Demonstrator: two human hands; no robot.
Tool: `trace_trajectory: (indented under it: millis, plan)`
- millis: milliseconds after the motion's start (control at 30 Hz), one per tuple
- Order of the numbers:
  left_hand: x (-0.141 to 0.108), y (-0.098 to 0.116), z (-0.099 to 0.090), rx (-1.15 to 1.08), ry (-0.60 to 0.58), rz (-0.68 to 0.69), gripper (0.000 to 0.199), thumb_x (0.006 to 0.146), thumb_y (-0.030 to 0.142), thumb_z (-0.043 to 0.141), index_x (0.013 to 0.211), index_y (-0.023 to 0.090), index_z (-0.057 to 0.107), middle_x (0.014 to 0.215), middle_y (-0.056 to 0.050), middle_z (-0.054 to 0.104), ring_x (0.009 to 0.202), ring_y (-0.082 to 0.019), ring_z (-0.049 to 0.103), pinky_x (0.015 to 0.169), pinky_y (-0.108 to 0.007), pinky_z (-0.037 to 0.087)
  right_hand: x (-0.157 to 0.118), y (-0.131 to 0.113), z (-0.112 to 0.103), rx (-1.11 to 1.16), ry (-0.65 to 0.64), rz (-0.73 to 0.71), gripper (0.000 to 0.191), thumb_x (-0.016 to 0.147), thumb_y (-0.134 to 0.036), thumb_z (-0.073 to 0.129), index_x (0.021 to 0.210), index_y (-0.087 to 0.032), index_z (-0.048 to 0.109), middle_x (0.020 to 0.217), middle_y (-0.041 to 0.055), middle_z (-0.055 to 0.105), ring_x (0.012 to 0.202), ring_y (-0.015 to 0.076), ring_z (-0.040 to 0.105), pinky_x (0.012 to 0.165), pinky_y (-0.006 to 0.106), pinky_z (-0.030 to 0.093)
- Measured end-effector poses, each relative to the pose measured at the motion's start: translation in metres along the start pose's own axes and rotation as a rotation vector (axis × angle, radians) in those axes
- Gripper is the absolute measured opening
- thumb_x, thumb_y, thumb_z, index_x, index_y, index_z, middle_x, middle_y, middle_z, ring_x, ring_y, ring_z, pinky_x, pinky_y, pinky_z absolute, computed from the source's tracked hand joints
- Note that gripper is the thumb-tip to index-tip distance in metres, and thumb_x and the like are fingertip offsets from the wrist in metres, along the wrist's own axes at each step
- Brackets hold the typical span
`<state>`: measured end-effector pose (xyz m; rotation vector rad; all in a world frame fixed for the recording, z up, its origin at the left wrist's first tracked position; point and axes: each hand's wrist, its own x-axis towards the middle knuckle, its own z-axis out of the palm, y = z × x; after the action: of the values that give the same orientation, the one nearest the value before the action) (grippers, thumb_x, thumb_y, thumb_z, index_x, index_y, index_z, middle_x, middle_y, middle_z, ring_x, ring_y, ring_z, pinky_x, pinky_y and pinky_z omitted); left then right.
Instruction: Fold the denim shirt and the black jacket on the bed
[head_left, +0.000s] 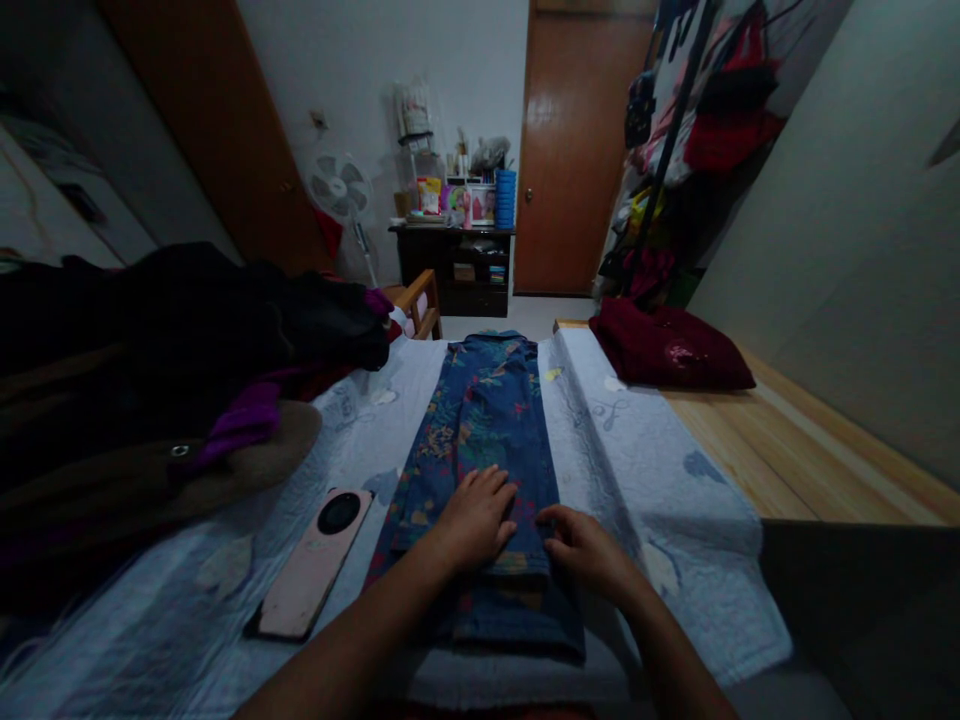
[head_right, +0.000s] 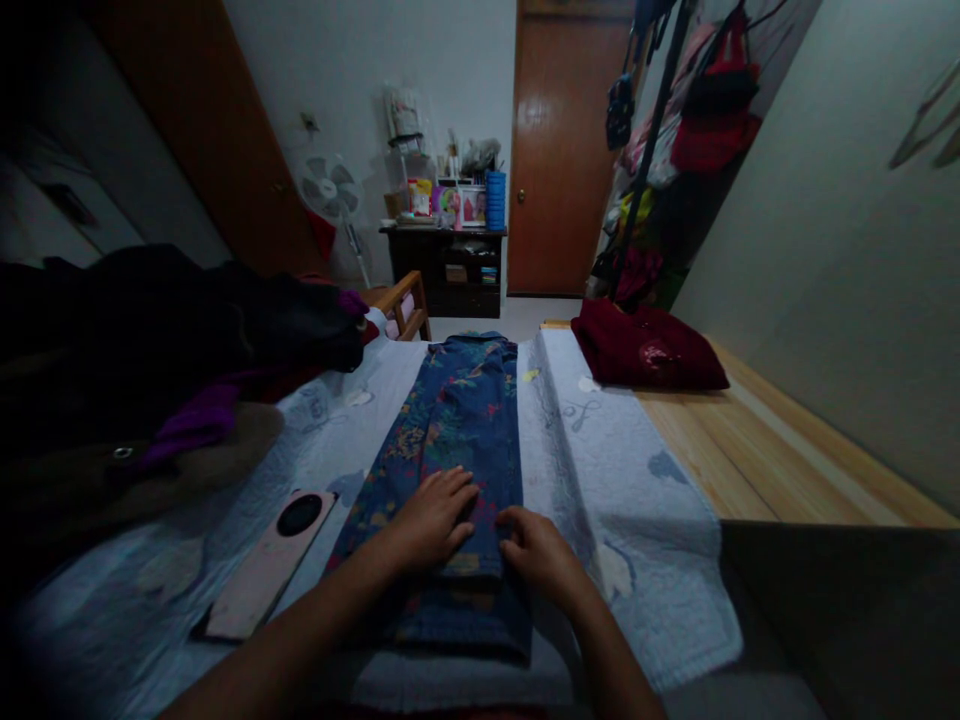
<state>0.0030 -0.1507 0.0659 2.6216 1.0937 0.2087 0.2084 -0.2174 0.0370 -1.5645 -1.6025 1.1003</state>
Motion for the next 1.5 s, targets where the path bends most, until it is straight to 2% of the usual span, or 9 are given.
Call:
trace_trajectory:
  millis: [133,233,367,567,800,900,1100,1300,1500]
  plan:
    - [0.006,-0.005,-0.002,0.017,-0.079,0.011,0.042,0.079,0.035,0.061,0.119,0.021,0.060,0.126,-0.013,0.059,0.122,-0.031,0.050,0.105,-0.048,0.034,0.014,-0.013,-0.011,-0.197,-0.003,-0.027,0.028,0.074,-0.019,0.056,0.099,-0.022,0.069,0.074,0.0023,0.067,0.067,0.0184,0.060,0.063,0.027,0.040]
    - [0.023,-0.013,-0.005,0.042,0.014,-0.001,0.031,0.088,0.026,0.047,0.115,0.022,0.062,0.117,-0.011,0.065,0.116,-0.026,0.054,0.103,-0.044,0.037,0.044,-0.027,-0.012,-0.214,0.117,-0.135,0.032,0.081,-0.018,0.048,0.104,-0.023,0.069,0.094,0.0062,0.071,0.087,0.0215,0.064,0.079,0.031,0.045]
    - [0.047,-0.032,0.008,0.137,0.188,-0.075,0.045,0.087,0.025,0.048,0.131,0.019,0.051,0.146,-0.013,0.044,0.140,-0.028,0.029,0.114,-0.050,0.018,0.101,-0.027,0.003,-0.276,0.306,-0.220,0.044,0.084,-0.012,0.041,0.124,-0.019,0.060,0.127,0.0112,0.061,0.117,0.0229,0.055,0.103,0.037,0.037]
    - [0.048,-0.049,0.034,0.154,0.067,-0.188,0.067,0.085,0.046,0.051,0.143,0.016,0.039,0.155,-0.016,0.027,0.144,-0.033,0.018,0.115,-0.053,0.015,0.148,-0.006,0.021,-0.609,0.220,-0.155,0.048,0.092,-0.024,0.041,0.140,-0.019,0.044,0.151,0.0104,0.036,0.140,0.0257,0.029,0.113,0.050,0.018]
    - [0.072,-0.051,0.004,0.187,0.093,-0.225,0.038,0.092,0.031,0.039,0.126,0.020,0.054,0.134,-0.011,0.055,0.126,-0.026,0.047,0.105,-0.043,0.035,0.148,0.001,0.026,-0.822,0.236,-0.112,0.054,0.095,-0.040,0.036,0.144,-0.016,0.038,0.153,0.0098,0.031,0.142,0.0246,0.025,0.113,0.049,0.014]
    - [0.104,-0.061,-0.003,0.222,0.212,-0.241,0.041,0.092,0.026,0.037,0.131,0.015,0.049,0.138,-0.011,0.051,0.133,-0.025,0.039,0.109,-0.041,0.030,0.148,0.002,0.028,-0.836,0.250,-0.116,0.054,0.095,-0.039,0.036,0.144,-0.016,0.039,0.153,0.0093,0.032,0.142,0.0240,0.025,0.113,0.048,0.014]
    - [0.155,-0.086,0.010,0.238,0.179,-0.312,0.049,0.093,0.034,0.039,0.140,0.017,0.041,0.151,-0.011,0.037,0.142,-0.026,0.025,0.114,-0.046,0.022,0.152,0.004,0.028,-0.834,0.258,-0.111,0.054,0.094,-0.037,0.038,0.143,-0.016,0.039,0.152,0.0093,0.034,0.141,0.0245,0.026,0.113,0.048,0.014]
    - [0.158,-0.095,0.030,0.236,0.263,-0.354,0.053,0.093,0.047,0.038,0.141,0.024,0.041,0.154,-0.010,0.031,0.144,-0.031,0.018,0.113,-0.051,0.021,0.152,0.008,0.027,-0.778,0.261,-0.114,0.053,0.091,-0.034,0.044,0.141,-0.018,0.042,0.151,0.0094,0.036,0.140,0.0251,0.028,0.113,0.048,0.015]
    - [0.155,-0.100,0.038,0.232,0.333,-0.317,0.053,0.093,0.049,0.040,0.140,0.027,0.044,0.154,-0.009,0.030,0.144,-0.032,0.018,0.113,-0.052,0.021,0.184,-0.003,-0.008,-0.513,0.218,-0.067,0.030,0.086,-0.031,0.048,0.106,-0.021,0.068,0.110,0.0083,0.070,0.105,0.0222,0.062,0.091,0.033,0.042]
